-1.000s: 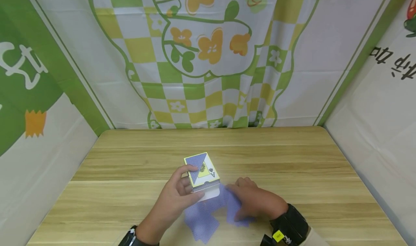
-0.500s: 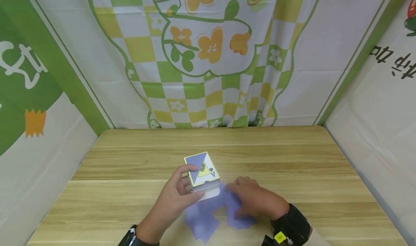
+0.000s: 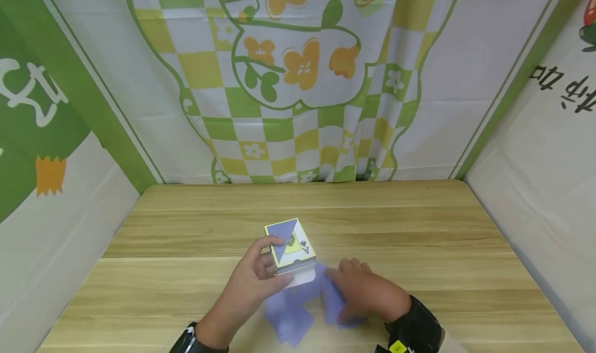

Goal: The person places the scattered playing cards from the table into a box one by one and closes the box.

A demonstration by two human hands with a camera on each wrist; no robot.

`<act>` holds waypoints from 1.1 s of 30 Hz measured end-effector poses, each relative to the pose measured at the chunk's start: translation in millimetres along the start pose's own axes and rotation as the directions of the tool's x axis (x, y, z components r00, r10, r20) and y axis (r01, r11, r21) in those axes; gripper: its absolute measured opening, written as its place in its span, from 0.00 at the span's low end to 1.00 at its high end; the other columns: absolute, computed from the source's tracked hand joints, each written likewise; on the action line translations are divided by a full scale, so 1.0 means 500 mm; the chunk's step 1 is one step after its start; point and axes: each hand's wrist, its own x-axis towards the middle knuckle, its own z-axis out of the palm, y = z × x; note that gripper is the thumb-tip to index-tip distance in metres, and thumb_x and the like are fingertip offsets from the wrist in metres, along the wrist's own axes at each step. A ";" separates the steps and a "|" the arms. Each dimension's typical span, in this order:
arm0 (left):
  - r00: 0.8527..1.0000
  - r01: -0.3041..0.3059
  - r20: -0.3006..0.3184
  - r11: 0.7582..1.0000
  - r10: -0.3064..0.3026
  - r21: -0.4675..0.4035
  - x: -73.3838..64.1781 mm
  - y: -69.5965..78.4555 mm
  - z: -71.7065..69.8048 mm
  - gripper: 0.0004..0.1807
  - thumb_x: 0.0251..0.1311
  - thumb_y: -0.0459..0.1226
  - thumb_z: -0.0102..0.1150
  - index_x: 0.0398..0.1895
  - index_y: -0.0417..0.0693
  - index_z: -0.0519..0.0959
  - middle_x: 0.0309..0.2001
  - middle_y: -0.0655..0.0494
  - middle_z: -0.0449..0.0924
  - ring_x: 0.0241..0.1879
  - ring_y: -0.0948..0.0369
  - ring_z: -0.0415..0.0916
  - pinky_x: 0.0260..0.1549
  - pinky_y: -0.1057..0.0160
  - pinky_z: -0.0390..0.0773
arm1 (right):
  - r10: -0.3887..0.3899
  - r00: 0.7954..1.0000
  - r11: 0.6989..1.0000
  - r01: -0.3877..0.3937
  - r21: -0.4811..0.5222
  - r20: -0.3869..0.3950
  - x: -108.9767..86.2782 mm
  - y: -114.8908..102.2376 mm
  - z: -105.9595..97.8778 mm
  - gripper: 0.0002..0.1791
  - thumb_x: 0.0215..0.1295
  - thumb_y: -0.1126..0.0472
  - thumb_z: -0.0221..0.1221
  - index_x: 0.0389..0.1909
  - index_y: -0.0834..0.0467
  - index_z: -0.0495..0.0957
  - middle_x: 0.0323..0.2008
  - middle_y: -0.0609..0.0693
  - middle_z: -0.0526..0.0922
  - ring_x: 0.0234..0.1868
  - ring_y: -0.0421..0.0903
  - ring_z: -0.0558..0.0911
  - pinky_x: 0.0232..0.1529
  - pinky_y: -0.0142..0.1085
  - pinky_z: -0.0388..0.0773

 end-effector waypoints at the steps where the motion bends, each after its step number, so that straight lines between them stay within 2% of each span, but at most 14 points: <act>1: 1.000 0.001 0.000 1.000 -0.001 -0.001 0.000 0.000 0.000 0.36 0.58 0.23 0.63 0.67 0.36 0.58 0.55 0.34 0.77 0.52 0.53 0.83 0.47 0.58 0.85 | 0.007 1.000 1.000 -0.007 0.009 0.009 0.000 0.001 0.000 0.51 0.36 0.52 0.81 0.67 0.54 0.72 0.39 0.46 0.69 0.42 0.46 0.66 0.42 0.40 0.67; 10: 1.000 0.017 -0.007 1.000 -0.017 0.003 0.000 -0.001 0.000 0.36 0.57 0.23 0.64 0.67 0.39 0.59 0.55 0.35 0.77 0.53 0.52 0.83 0.48 0.56 0.85 | 0.031 0.998 0.997 -0.035 0.062 0.061 0.003 0.001 0.002 0.52 0.39 0.52 0.81 0.70 0.51 0.69 0.40 0.46 0.68 0.43 0.46 0.65 0.42 0.38 0.67; 16: 0.999 0.031 -0.014 0.999 -0.031 0.012 0.000 0.002 0.000 0.36 0.58 0.24 0.64 0.67 0.40 0.59 0.56 0.33 0.77 0.54 0.52 0.82 0.48 0.56 0.85 | 0.019 0.998 0.998 -0.023 0.058 0.059 0.002 -0.001 0.001 0.50 0.39 0.52 0.82 0.68 0.50 0.71 0.39 0.44 0.68 0.42 0.44 0.65 0.38 0.36 0.68; 18: 1.000 0.025 -0.012 1.000 -0.025 0.011 0.000 0.003 0.001 0.36 0.58 0.24 0.64 0.68 0.39 0.59 0.56 0.33 0.77 0.53 0.53 0.82 0.48 0.57 0.85 | -0.006 0.999 0.999 0.004 0.050 0.042 0.001 0.000 0.001 0.46 0.39 0.53 0.82 0.64 0.49 0.73 0.38 0.43 0.68 0.41 0.43 0.66 0.36 0.34 0.68; 21: 1.000 0.016 -0.007 1.000 -0.016 0.008 0.000 0.004 0.002 0.36 0.58 0.24 0.64 0.68 0.37 0.58 0.56 0.33 0.77 0.53 0.53 0.82 0.48 0.57 0.85 | -0.060 0.998 0.997 0.060 0.048 0.008 0.001 0.002 0.002 0.36 0.38 0.56 0.82 0.53 0.46 0.78 0.36 0.41 0.68 0.39 0.41 0.66 0.33 0.31 0.68; 24: 1.000 0.014 -0.006 1.000 -0.014 0.002 0.000 0.005 0.002 0.36 0.58 0.24 0.64 0.67 0.37 0.58 0.55 0.34 0.77 0.53 0.52 0.83 0.48 0.57 0.85 | -0.111 0.993 0.993 0.112 0.036 -0.032 0.001 0.005 0.002 0.28 0.39 0.57 0.81 0.43 0.44 0.78 0.35 0.40 0.67 0.38 0.39 0.67 0.31 0.29 0.68; 29: 1.000 0.005 0.007 1.000 -0.005 0.002 -0.001 0.003 0.002 0.36 0.58 0.24 0.64 0.67 0.37 0.58 0.55 0.35 0.78 0.52 0.53 0.83 0.47 0.58 0.85 | -0.151 0.981 0.988 0.150 -0.018 -0.125 0.006 0.013 -0.005 0.20 0.48 0.60 0.76 0.41 0.46 0.79 0.36 0.39 0.69 0.37 0.38 0.69 0.31 0.30 0.70; 33: 1.000 0.004 0.014 1.000 -0.004 0.002 0.000 0.002 0.001 0.36 0.59 0.24 0.63 0.67 0.36 0.58 0.55 0.34 0.77 0.52 0.54 0.83 0.48 0.58 0.85 | -0.125 0.968 0.991 0.131 0.015 -0.217 0.008 0.017 -0.017 0.15 0.55 0.63 0.72 0.39 0.47 0.78 0.34 0.38 0.73 0.35 0.37 0.72 0.31 0.31 0.71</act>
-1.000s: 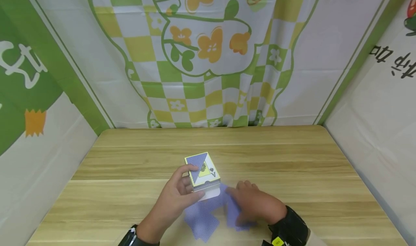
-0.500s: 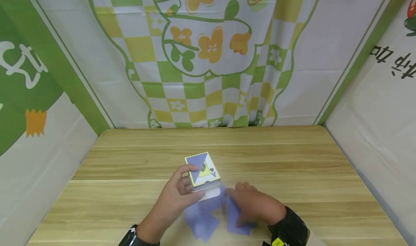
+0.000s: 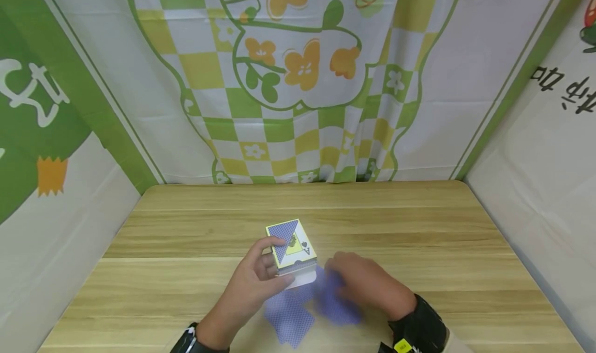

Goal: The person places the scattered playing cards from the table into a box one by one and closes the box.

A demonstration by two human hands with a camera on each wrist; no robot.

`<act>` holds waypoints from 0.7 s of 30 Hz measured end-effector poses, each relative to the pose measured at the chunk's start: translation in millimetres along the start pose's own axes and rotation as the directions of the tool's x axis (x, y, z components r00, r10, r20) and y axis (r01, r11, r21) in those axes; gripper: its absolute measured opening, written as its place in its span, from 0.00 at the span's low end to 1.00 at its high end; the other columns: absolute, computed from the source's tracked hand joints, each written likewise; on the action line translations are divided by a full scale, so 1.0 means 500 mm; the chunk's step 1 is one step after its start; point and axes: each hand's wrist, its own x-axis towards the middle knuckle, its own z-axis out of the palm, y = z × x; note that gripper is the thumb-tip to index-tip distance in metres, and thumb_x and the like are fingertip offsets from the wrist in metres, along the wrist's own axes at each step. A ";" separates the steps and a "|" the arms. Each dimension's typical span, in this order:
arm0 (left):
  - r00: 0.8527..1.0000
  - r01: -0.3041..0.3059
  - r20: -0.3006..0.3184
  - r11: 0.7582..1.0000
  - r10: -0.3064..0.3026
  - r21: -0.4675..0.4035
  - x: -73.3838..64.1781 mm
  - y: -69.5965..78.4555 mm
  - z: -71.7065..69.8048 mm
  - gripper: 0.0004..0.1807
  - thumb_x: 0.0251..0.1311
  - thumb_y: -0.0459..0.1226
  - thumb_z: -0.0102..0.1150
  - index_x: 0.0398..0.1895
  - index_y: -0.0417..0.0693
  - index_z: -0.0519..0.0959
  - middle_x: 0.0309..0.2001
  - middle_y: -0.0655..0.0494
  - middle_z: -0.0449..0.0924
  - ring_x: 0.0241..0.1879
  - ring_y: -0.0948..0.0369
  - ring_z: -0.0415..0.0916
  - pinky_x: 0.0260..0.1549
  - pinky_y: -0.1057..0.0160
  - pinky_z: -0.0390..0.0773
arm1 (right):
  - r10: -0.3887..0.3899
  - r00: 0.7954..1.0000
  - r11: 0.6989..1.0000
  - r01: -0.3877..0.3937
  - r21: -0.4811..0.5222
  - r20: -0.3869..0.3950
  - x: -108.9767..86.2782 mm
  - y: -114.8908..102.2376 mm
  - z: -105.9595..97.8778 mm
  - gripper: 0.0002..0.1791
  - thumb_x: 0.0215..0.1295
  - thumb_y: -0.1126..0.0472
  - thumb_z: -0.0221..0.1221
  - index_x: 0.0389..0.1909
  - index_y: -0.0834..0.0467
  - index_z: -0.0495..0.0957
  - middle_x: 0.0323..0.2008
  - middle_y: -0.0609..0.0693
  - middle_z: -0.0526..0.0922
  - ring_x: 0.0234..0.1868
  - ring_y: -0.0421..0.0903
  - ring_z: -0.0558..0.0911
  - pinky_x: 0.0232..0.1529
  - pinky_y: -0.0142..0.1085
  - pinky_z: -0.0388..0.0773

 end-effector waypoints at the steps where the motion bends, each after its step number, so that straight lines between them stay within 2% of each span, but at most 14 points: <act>1: 1.000 0.000 -0.001 1.000 0.000 0.000 0.000 0.000 0.000 0.36 0.59 0.24 0.64 0.67 0.36 0.58 0.55 0.34 0.77 0.53 0.54 0.83 0.48 0.58 0.85 | 0.011 1.000 1.000 -0.011 0.020 -0.027 0.001 0.000 -0.004 0.13 0.57 0.63 0.71 0.38 0.47 0.77 0.33 0.37 0.74 0.34 0.37 0.72 0.31 0.32 0.71; 4: 1.000 -0.001 -0.005 1.000 0.001 -0.003 0.000 0.000 0.000 0.36 0.58 0.23 0.64 0.67 0.36 0.58 0.54 0.35 0.78 0.52 0.54 0.83 0.48 0.58 0.85 | 0.074 0.992 0.994 -0.066 0.083 -0.102 0.004 -0.001 -0.011 0.12 0.62 0.60 0.69 0.34 0.47 0.73 0.31 0.38 0.76 0.29 0.36 0.72 0.28 0.31 0.70; 6: 1.000 -0.004 -0.007 1.000 0.004 -0.002 0.001 0.000 0.000 0.35 0.58 0.23 0.64 0.67 0.35 0.58 0.54 0.36 0.78 0.52 0.54 0.83 0.48 0.58 0.85 | 0.136 0.983 0.981 -0.116 0.156 -0.120 0.007 -0.004 -0.019 0.12 0.65 0.59 0.67 0.34 0.48 0.72 0.30 0.40 0.77 0.27 0.37 0.72 0.26 0.31 0.70; 8: 1.000 -0.003 -0.010 1.000 0.003 0.000 0.001 0.000 0.001 0.35 0.58 0.23 0.63 0.67 0.35 0.58 0.54 0.35 0.78 0.52 0.53 0.83 0.48 0.57 0.85 | 0.182 0.974 0.963 -0.149 0.224 -0.135 0.009 -0.004 -0.026 0.11 0.66 0.60 0.66 0.37 0.48 0.72 0.32 0.41 0.79 0.29 0.37 0.75 0.27 0.31 0.72; 12: 1.000 0.008 -0.016 1.000 -0.008 0.003 0.001 0.001 0.001 0.36 0.58 0.23 0.64 0.67 0.36 0.58 0.56 0.32 0.76 0.53 0.52 0.82 0.49 0.56 0.84 | 0.243 0.961 0.909 -0.176 0.377 -0.136 0.009 -0.004 -0.042 0.13 0.68 0.65 0.63 0.49 0.52 0.75 0.40 0.46 0.81 0.38 0.41 0.79 0.31 0.32 0.78; 15: 1.000 0.012 -0.017 1.000 -0.012 0.004 0.001 0.002 0.001 0.36 0.58 0.23 0.64 0.67 0.36 0.59 0.56 0.32 0.76 0.54 0.52 0.82 0.49 0.56 0.84 | 0.268 0.957 0.844 -0.175 0.508 -0.115 0.004 -0.005 -0.053 0.17 0.69 0.66 0.59 0.57 0.54 0.74 0.43 0.50 0.80 0.39 0.45 0.80 0.34 0.37 0.82; 18: 1.000 0.008 -0.017 1.000 -0.008 0.003 0.001 0.001 0.000 0.35 0.58 0.23 0.63 0.67 0.36 0.58 0.54 0.33 0.77 0.53 0.53 0.83 0.48 0.56 0.84 | 0.269 0.960 0.761 -0.161 0.628 -0.079 -0.005 -0.009 -0.065 0.18 0.70 0.65 0.57 0.59 0.56 0.74 0.41 0.54 0.80 0.36 0.48 0.81 0.36 0.44 0.84; 21: 1.000 0.005 -0.020 1.000 -0.005 0.005 0.001 0.002 -0.001 0.35 0.58 0.23 0.63 0.67 0.36 0.58 0.54 0.35 0.78 0.52 0.53 0.83 0.48 0.57 0.85 | 0.248 0.966 0.684 -0.126 0.719 -0.067 -0.015 -0.016 -0.080 0.19 0.71 0.64 0.56 0.62 0.59 0.71 0.44 0.58 0.79 0.37 0.51 0.82 0.39 0.50 0.84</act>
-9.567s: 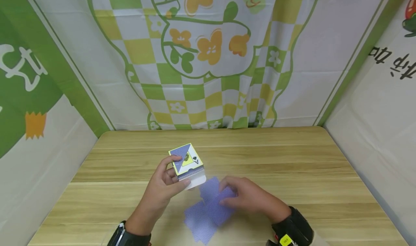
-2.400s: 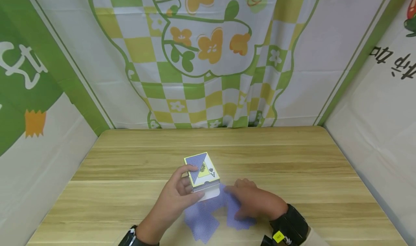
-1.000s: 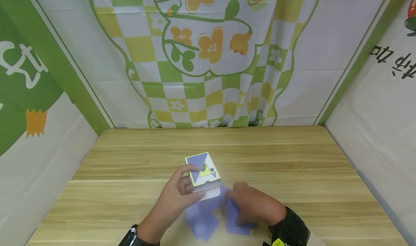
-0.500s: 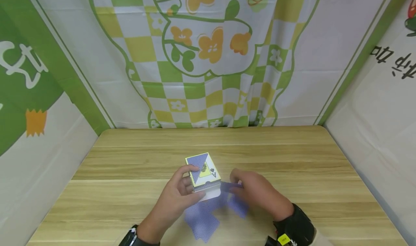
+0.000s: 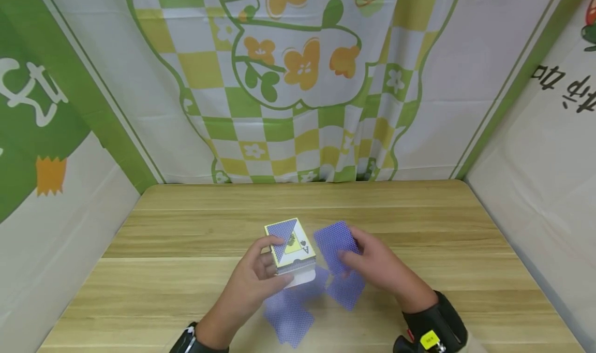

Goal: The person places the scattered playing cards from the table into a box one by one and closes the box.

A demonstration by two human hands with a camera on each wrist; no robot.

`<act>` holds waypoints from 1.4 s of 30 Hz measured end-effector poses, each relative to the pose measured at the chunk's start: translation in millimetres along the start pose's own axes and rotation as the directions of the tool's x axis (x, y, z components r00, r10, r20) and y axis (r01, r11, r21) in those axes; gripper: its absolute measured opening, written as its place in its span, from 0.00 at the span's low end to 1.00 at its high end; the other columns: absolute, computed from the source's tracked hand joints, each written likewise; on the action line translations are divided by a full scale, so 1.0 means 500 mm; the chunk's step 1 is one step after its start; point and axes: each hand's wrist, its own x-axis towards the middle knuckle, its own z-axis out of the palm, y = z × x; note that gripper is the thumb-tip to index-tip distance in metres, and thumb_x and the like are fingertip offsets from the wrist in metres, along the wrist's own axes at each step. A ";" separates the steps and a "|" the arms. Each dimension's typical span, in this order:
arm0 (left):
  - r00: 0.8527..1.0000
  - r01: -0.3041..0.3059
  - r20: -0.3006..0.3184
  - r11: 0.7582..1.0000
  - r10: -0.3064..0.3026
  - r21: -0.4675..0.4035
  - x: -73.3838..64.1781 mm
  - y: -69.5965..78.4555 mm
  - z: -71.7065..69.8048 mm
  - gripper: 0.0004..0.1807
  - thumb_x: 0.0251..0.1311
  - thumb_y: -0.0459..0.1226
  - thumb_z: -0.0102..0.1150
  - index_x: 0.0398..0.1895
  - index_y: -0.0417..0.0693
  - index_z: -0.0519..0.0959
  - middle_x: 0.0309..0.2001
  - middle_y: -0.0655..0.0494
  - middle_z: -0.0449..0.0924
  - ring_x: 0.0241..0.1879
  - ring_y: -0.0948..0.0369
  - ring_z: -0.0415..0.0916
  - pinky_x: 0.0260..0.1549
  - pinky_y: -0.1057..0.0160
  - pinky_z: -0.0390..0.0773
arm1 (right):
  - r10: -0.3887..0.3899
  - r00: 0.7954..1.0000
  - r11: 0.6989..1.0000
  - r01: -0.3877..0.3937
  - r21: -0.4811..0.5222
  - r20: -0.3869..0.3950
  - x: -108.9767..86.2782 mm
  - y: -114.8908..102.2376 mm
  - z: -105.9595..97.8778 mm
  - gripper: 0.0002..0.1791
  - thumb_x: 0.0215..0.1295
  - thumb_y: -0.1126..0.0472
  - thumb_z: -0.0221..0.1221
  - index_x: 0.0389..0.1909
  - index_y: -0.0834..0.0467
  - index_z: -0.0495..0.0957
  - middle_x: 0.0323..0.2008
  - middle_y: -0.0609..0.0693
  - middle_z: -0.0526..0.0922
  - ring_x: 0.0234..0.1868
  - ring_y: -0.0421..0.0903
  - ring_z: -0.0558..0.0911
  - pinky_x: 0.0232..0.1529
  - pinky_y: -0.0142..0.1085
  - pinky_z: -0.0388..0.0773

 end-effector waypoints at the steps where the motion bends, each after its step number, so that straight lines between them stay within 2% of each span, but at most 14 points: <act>1: 1.000 0.000 -0.002 1.000 0.000 0.001 0.000 0.000 0.000 0.36 0.58 0.23 0.63 0.67 0.36 0.58 0.54 0.35 0.78 0.52 0.53 0.83 0.48 0.58 0.85 | -0.006 1.000 0.999 0.006 0.033 0.005 -0.003 -0.005 -0.002 0.21 0.72 0.64 0.56 0.63 0.60 0.70 0.46 0.60 0.79 0.37 0.52 0.82 0.40 0.51 0.84; 3: 1.000 -0.001 -0.007 1.000 0.001 0.006 0.000 0.002 -0.001 0.36 0.58 0.23 0.63 0.68 0.36 0.58 0.53 0.36 0.78 0.51 0.54 0.83 0.47 0.58 0.85 | -0.012 1.000 0.995 0.010 0.100 0.013 -0.009 -0.014 -0.006 0.23 0.72 0.64 0.56 0.66 0.63 0.68 0.48 0.62 0.78 0.38 0.53 0.82 0.40 0.52 0.84; 6: 1.000 0.000 -0.015 1.000 0.001 0.007 0.000 0.004 -0.003 0.36 0.58 0.23 0.63 0.68 0.37 0.58 0.54 0.36 0.78 0.52 0.53 0.83 0.47 0.58 0.85 | -0.029 0.999 0.984 0.022 0.176 0.039 -0.016 -0.024 -0.009 0.24 0.73 0.64 0.56 0.66 0.65 0.66 0.48 0.62 0.77 0.39 0.53 0.82 0.38 0.49 0.85; 9: 1.000 -0.004 -0.028 1.000 0.004 0.002 0.000 0.007 -0.005 0.36 0.58 0.23 0.63 0.68 0.38 0.58 0.55 0.36 0.77 0.52 0.53 0.83 0.47 0.57 0.85 | -0.103 0.988 0.963 0.071 0.259 0.115 -0.023 -0.030 -0.009 0.24 0.73 0.65 0.55 0.66 0.70 0.65 0.45 0.61 0.79 0.37 0.49 0.82 0.33 0.41 0.85; 11: 0.999 -0.006 -0.039 1.000 0.006 -0.002 0.000 0.008 -0.006 0.36 0.57 0.23 0.64 0.67 0.39 0.59 0.55 0.37 0.78 0.52 0.52 0.83 0.47 0.57 0.85 | -0.166 0.969 0.943 0.102 0.317 0.182 -0.028 -0.034 -0.005 0.23 0.74 0.65 0.54 0.65 0.72 0.65 0.41 0.59 0.80 0.34 0.46 0.82 0.30 0.36 0.83; 14: 0.998 -0.007 -0.056 1.000 0.007 -0.002 0.001 0.010 -0.008 0.36 0.57 0.22 0.64 0.67 0.40 0.59 0.54 0.39 0.78 0.51 0.52 0.83 0.46 0.57 0.85 | -0.252 0.929 0.910 0.133 0.392 0.271 -0.033 -0.036 0.004 0.21 0.75 0.66 0.53 0.62 0.74 0.66 0.38 0.56 0.82 0.30 0.41 0.81 0.26 0.31 0.80; 18: 0.997 -0.002 -0.081 1.000 0.002 -0.002 0.000 0.010 -0.007 0.36 0.57 0.22 0.64 0.67 0.41 0.60 0.53 0.41 0.79 0.50 0.52 0.83 0.45 0.58 0.85 | -0.289 0.894 0.886 0.115 0.450 0.341 -0.037 -0.040 0.018 0.19 0.76 0.65 0.52 0.60 0.74 0.67 0.34 0.52 0.83 0.25 0.37 0.79 0.22 0.27 0.75; 22: 0.994 0.008 -0.106 1.000 -0.008 -0.005 0.000 0.009 -0.006 0.35 0.57 0.23 0.65 0.66 0.44 0.62 0.54 0.40 0.79 0.50 0.52 0.84 0.47 0.57 0.85 | -0.271 0.878 0.887 0.068 0.456 0.395 -0.038 -0.040 0.029 0.18 0.76 0.65 0.52 0.59 0.72 0.69 0.31 0.49 0.83 0.20 0.35 0.76 0.18 0.25 0.71; 26: 0.993 -0.016 -0.113 1.000 0.016 0.002 0.000 0.009 -0.007 0.36 0.55 0.20 0.61 0.67 0.41 0.60 0.53 0.39 0.78 0.49 0.53 0.83 0.46 0.59 0.85 | -0.256 0.863 0.899 0.046 0.436 0.435 -0.038 -0.036 0.039 0.16 0.76 0.63 0.53 0.57 0.69 0.71 0.27 0.48 0.82 0.17 0.33 0.73 0.14 0.26 0.66; 31: 0.993 -0.027 -0.110 1.000 0.028 0.010 0.001 0.009 -0.008 0.38 0.53 0.19 0.58 0.68 0.39 0.58 0.53 0.40 0.77 0.49 0.53 0.83 0.45 0.60 0.85 | -0.271 0.838 0.898 0.041 0.439 0.475 -0.035 -0.030 0.054 0.16 0.77 0.62 0.52 0.55 0.70 0.71 0.26 0.53 0.79 0.17 0.34 0.73 0.13 0.27 0.66; 36: 0.994 -0.030 -0.102 0.999 0.031 0.012 0.000 0.009 -0.008 0.38 0.53 0.18 0.56 0.69 0.39 0.57 0.53 0.39 0.77 0.49 0.53 0.83 0.45 0.60 0.85 | -0.239 0.836 0.909 0.014 0.416 0.493 -0.032 -0.023 0.063 0.15 0.77 0.61 0.52 0.54 0.69 0.72 0.23 0.56 0.76 0.17 0.34 0.74 0.13 0.28 0.66; 42: 0.995 -0.038 -0.087 0.999 0.039 0.011 -0.001 0.005 -0.007 0.39 0.51 0.18 0.55 0.69 0.39 0.58 0.51 0.41 0.78 0.48 0.53 0.83 0.44 0.60 0.85 | -0.285 0.824 0.887 0.033 0.461 0.490 -0.028 -0.016 0.068 0.15 0.77 0.62 0.51 0.53 0.72 0.71 0.22 0.51 0.76 0.17 0.34 0.74 0.12 0.29 0.66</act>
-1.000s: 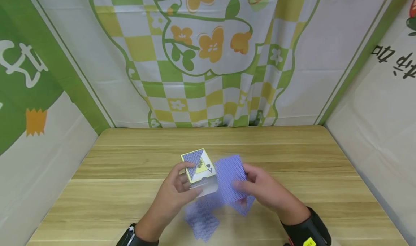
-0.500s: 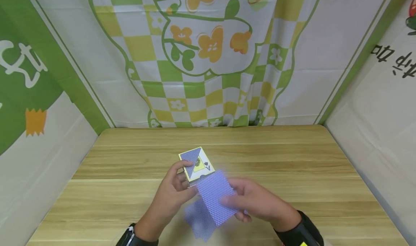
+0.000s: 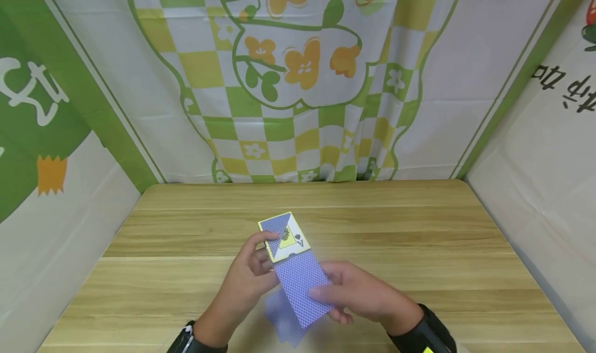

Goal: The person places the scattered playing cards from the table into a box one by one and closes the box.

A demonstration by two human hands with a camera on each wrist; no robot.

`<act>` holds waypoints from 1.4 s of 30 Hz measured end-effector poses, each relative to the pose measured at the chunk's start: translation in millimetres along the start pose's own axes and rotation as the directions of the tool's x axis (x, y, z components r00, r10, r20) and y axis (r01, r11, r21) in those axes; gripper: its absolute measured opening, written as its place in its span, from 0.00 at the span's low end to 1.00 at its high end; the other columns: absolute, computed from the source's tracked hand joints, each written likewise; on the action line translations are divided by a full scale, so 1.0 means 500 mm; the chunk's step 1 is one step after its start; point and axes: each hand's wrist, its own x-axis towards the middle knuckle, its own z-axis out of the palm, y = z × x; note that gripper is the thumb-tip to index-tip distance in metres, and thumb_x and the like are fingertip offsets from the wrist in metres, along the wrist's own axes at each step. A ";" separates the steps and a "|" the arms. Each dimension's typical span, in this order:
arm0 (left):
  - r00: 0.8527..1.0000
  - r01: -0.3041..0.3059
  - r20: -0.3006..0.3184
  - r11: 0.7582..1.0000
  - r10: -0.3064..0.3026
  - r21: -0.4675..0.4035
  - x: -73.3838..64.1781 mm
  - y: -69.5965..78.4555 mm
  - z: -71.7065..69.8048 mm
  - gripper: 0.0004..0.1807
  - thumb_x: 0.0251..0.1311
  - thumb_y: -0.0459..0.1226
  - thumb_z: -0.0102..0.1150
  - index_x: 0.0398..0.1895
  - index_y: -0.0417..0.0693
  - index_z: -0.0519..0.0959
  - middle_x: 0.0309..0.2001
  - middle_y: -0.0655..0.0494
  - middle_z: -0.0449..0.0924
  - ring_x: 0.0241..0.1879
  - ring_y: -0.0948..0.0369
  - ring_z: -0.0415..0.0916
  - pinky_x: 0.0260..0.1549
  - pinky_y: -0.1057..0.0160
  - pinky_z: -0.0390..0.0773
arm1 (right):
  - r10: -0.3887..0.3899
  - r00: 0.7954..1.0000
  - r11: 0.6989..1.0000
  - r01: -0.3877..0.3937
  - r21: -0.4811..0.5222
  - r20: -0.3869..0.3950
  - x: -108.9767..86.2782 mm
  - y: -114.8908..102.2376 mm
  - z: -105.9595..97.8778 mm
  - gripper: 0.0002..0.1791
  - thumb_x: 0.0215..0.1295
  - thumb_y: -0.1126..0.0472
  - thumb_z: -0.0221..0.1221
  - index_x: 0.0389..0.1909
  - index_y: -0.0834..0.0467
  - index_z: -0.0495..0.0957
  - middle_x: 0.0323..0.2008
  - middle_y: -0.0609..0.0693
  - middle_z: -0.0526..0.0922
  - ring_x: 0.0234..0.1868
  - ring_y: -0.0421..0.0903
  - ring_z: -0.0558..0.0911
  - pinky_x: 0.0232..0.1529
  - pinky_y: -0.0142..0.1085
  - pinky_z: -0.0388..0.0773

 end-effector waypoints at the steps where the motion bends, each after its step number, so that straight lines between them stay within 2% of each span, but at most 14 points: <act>1: 1.000 0.000 0.001 1.000 0.000 0.000 0.000 -0.001 0.000 0.39 0.51 0.18 0.55 0.69 0.39 0.58 0.50 0.41 0.78 0.47 0.53 0.83 0.44 0.60 0.85 | -0.006 1.000 1.000 0.006 0.002 -0.001 0.000 0.001 0.000 0.15 0.78 0.62 0.50 0.54 0.72 0.71 0.23 0.48 0.77 0.17 0.34 0.73 0.12 0.29 0.66; 8: 1.000 -0.002 0.011 1.000 0.002 -0.003 -0.001 -0.003 0.003 0.39 0.51 0.17 0.56 0.69 0.38 0.58 0.50 0.41 0.79 0.47 0.53 0.83 0.44 0.60 0.85 | -0.019 0.999 0.998 0.021 0.064 -0.028 0.003 0.004 0.001 0.18 0.76 0.65 0.52 0.60 0.71 0.67 0.26 0.49 0.80 0.17 0.34 0.73 0.12 0.29 0.66; 10: 1.000 -0.001 0.012 1.000 0.001 0.000 -0.001 -0.003 0.004 0.39 0.51 0.17 0.56 0.69 0.38 0.58 0.51 0.40 0.79 0.48 0.53 0.83 0.44 0.59 0.85 | -0.028 0.999 0.995 0.031 0.093 -0.030 0.004 0.003 0.001 0.21 0.74 0.67 0.54 0.63 0.71 0.64 0.29 0.50 0.82 0.17 0.34 0.74 0.13 0.28 0.67; 14: 1.000 0.010 0.006 1.000 -0.010 0.007 -0.001 -0.001 0.007 0.39 0.51 0.18 0.57 0.69 0.38 0.58 0.51 0.38 0.79 0.48 0.52 0.83 0.44 0.59 0.85 | 0.001 0.999 0.990 0.004 0.141 -0.039 0.004 -0.003 0.002 0.29 0.70 0.70 0.58 0.69 0.66 0.60 0.35 0.50 0.84 0.18 0.33 0.75 0.16 0.26 0.69; 16: 1.000 0.010 0.003 1.000 -0.010 0.008 -0.001 -0.001 0.007 0.39 0.51 0.17 0.56 0.69 0.38 0.58 0.51 0.39 0.79 0.48 0.52 0.83 0.44 0.59 0.85 | 0.010 0.998 0.992 -0.002 0.128 -0.067 0.003 -0.005 0.003 0.30 0.70 0.70 0.58 0.70 0.66 0.60 0.38 0.51 0.85 0.19 0.33 0.75 0.17 0.25 0.70; 19: 1.000 -0.001 0.012 1.000 0.001 0.004 -0.002 -0.004 0.007 0.39 0.50 0.16 0.54 0.68 0.38 0.58 0.50 0.40 0.79 0.47 0.53 0.83 0.43 0.60 0.85 | 0.006 0.989 0.998 0.004 0.064 -0.148 0.002 -0.005 0.004 0.25 0.71 0.67 0.58 0.66 0.68 0.64 0.37 0.52 0.85 0.18 0.33 0.74 0.16 0.25 0.68; 22: 0.999 -0.008 0.044 1.000 0.009 -0.010 -0.004 -0.008 0.008 0.38 0.51 0.17 0.55 0.67 0.39 0.59 0.50 0.42 0.79 0.47 0.54 0.83 0.43 0.60 0.85 | 0.022 0.960 0.999 -0.031 -0.031 -0.279 0.005 -0.001 0.007 0.16 0.73 0.62 0.58 0.54 0.68 0.70 0.30 0.51 0.82 0.17 0.34 0.72 0.15 0.26 0.67; 26: 0.995 0.020 0.096 0.999 -0.018 -0.028 -0.004 -0.013 0.010 0.35 0.56 0.21 0.62 0.65 0.43 0.62 0.53 0.42 0.79 0.50 0.53 0.83 0.46 0.57 0.85 | 0.071 0.889 0.985 -0.134 -0.110 -0.453 0.012 0.004 0.008 0.14 0.72 0.54 0.61 0.40 0.61 0.72 0.21 0.47 0.74 0.16 0.38 0.69 0.16 0.28 0.67; 28: 0.993 0.040 0.108 0.999 -0.037 -0.024 -0.004 -0.013 0.012 0.34 0.57 0.23 0.64 0.65 0.44 0.62 0.55 0.40 0.79 0.53 0.52 0.83 0.47 0.56 0.85 | 0.080 0.860 0.976 -0.170 -0.135 -0.505 0.015 0.006 0.007 0.14 0.71 0.52 0.62 0.37 0.59 0.73 0.19 0.46 0.72 0.16 0.39 0.69 0.17 0.28 0.67; 30: 0.992 0.056 0.110 0.998 -0.054 -0.015 -0.003 -0.014 0.013 0.34 0.57 0.24 0.65 0.66 0.45 0.62 0.58 0.37 0.77 0.55 0.52 0.82 0.49 0.55 0.85 | 0.084 0.846 0.972 -0.186 -0.144 -0.527 0.016 0.007 0.006 0.15 0.71 0.51 0.62 0.36 0.58 0.73 0.18 0.46 0.71 0.17 0.40 0.69 0.18 0.28 0.67; 34: 0.992 0.064 0.108 0.998 -0.063 -0.005 -0.003 -0.013 0.012 0.35 0.58 0.24 0.65 0.67 0.43 0.61 0.60 0.32 0.75 0.55 0.52 0.82 0.49 0.54 0.84 | 0.074 0.850 0.970 -0.182 -0.160 -0.521 0.017 0.006 0.005 0.15 0.71 0.52 0.62 0.35 0.60 0.72 0.18 0.46 0.71 0.17 0.39 0.69 0.19 0.28 0.68; 42: 0.992 0.049 0.114 0.999 -0.049 0.003 -0.003 -0.013 0.013 0.35 0.59 0.24 0.64 0.67 0.42 0.60 0.58 0.32 0.76 0.55 0.53 0.82 0.49 0.56 0.85 | 0.066 0.862 0.969 -0.175 -0.173 -0.503 0.017 0.003 0.003 0.17 0.71 0.53 0.62 0.34 0.63 0.72 0.18 0.47 0.71 0.18 0.39 0.69 0.19 0.29 0.68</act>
